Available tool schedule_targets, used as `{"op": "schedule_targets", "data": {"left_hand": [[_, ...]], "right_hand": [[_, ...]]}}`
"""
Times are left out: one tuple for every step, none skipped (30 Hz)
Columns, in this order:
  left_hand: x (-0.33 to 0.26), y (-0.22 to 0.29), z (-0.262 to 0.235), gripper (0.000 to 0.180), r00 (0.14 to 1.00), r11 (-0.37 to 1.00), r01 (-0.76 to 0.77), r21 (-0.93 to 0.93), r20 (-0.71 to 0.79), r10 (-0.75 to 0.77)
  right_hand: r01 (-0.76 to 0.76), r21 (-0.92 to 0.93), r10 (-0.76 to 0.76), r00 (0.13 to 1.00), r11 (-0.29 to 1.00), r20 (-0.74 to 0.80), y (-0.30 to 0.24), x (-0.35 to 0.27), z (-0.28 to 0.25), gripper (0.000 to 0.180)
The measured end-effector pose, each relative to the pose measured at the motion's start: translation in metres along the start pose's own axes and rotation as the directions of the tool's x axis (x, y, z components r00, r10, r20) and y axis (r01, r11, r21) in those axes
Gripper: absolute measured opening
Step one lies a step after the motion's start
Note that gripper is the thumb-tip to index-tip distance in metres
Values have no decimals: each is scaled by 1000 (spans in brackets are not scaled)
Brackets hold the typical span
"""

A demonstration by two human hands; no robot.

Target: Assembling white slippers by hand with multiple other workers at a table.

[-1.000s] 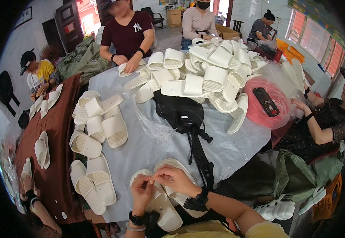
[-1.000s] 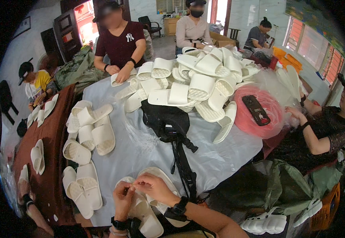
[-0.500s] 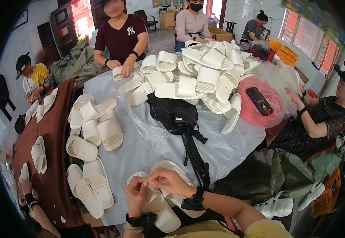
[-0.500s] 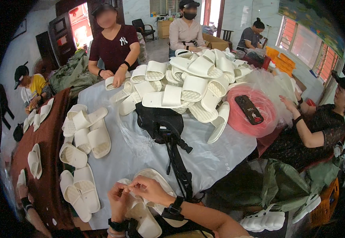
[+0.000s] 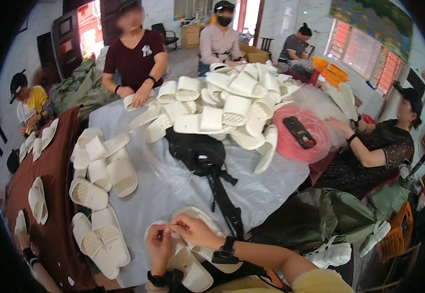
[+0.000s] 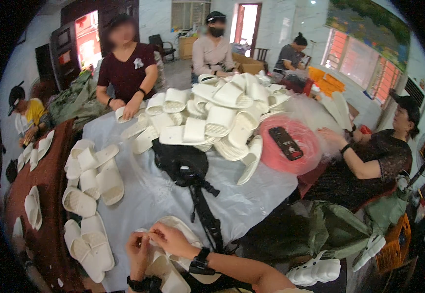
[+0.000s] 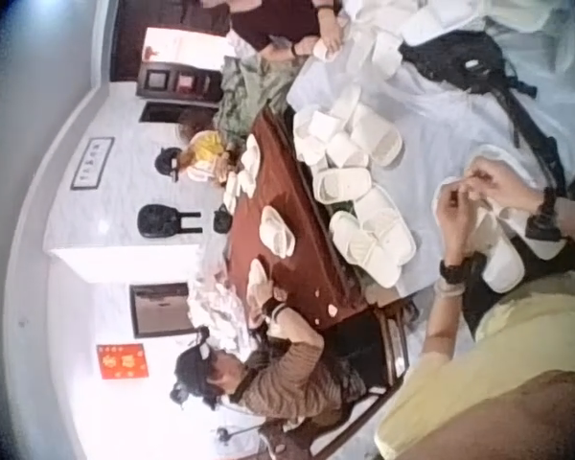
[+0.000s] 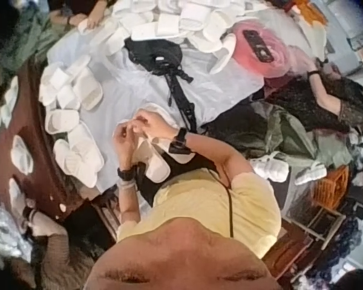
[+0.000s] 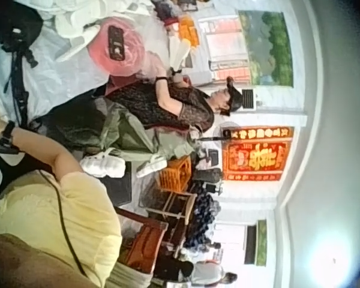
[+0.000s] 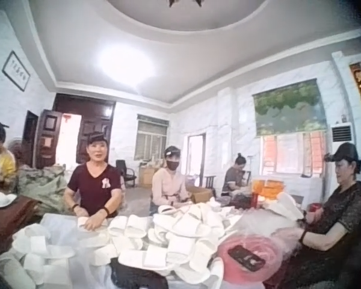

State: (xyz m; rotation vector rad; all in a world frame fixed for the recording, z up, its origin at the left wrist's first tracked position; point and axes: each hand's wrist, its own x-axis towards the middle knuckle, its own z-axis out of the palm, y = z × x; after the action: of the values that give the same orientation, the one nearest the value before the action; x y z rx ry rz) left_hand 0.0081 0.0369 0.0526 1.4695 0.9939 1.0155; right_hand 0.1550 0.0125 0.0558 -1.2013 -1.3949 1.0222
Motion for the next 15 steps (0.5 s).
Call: {"op": "schedule_targets", "data": {"left_hand": [[-1,6,3,10,991,991,12,-133,-131,-30],[-2,10,6,11,964,964,12,-265,-252,-81],[-6,9,2,11,971,962,-3,-273,-230,-63],[-8,6,-3,11,923,963,-120,-241,-385,18],[-8,4,-6,12,843,954,-229,-193,-530,95],[-14,20,-7,12,849,949,-243,-201,-517,108],[-27,43,-8,18,860,974,-160,-162,-508,57],[-37,56,-12,24,857,992,-70,-109,-515,4],[-41,58,-17,24,855,992,-75,-99,-519,13],[-43,56,-22,26,838,995,-94,-24,-541,66],[-46,54,-27,27,819,993,-109,53,-561,120],[-50,49,-34,27,810,991,-115,65,-571,132],[-52,42,-39,27,825,991,-110,73,-549,132],[-53,40,-40,27,842,991,-107,77,-523,131],[-55,42,-38,26,840,986,-74,150,-524,143]], "right_hand": [[-34,19,35,999,999,-4,0,-1,1,13],[-68,39,68,998,997,-8,-1,0,0,14],[-105,195,100,994,975,35,-15,0,-2,13],[-88,184,87,996,979,12,-30,-1,-7,13],[-80,185,62,993,980,105,-45,-2,-12,12],[-75,184,38,979,980,198,-57,-3,-17,12],[-59,168,18,972,984,236,-64,-3,-23,13],[-53,172,12,973,984,229,-79,-3,-27,13],[-75,182,18,956,981,292,-101,-3,-34,13],[-95,184,24,935,978,353,-117,-1,-44,13],[-86,191,13,935,978,355,-126,3,-50,10],[-29,166,-23,953,986,303,-133,12,-57,10],[28,135,-62,966,990,250,-140,25,-68,10],[79,171,-105,983,982,152,-150,42,-87,10],[211,146,-223,973,966,66,-165,58,-116,12]]}}
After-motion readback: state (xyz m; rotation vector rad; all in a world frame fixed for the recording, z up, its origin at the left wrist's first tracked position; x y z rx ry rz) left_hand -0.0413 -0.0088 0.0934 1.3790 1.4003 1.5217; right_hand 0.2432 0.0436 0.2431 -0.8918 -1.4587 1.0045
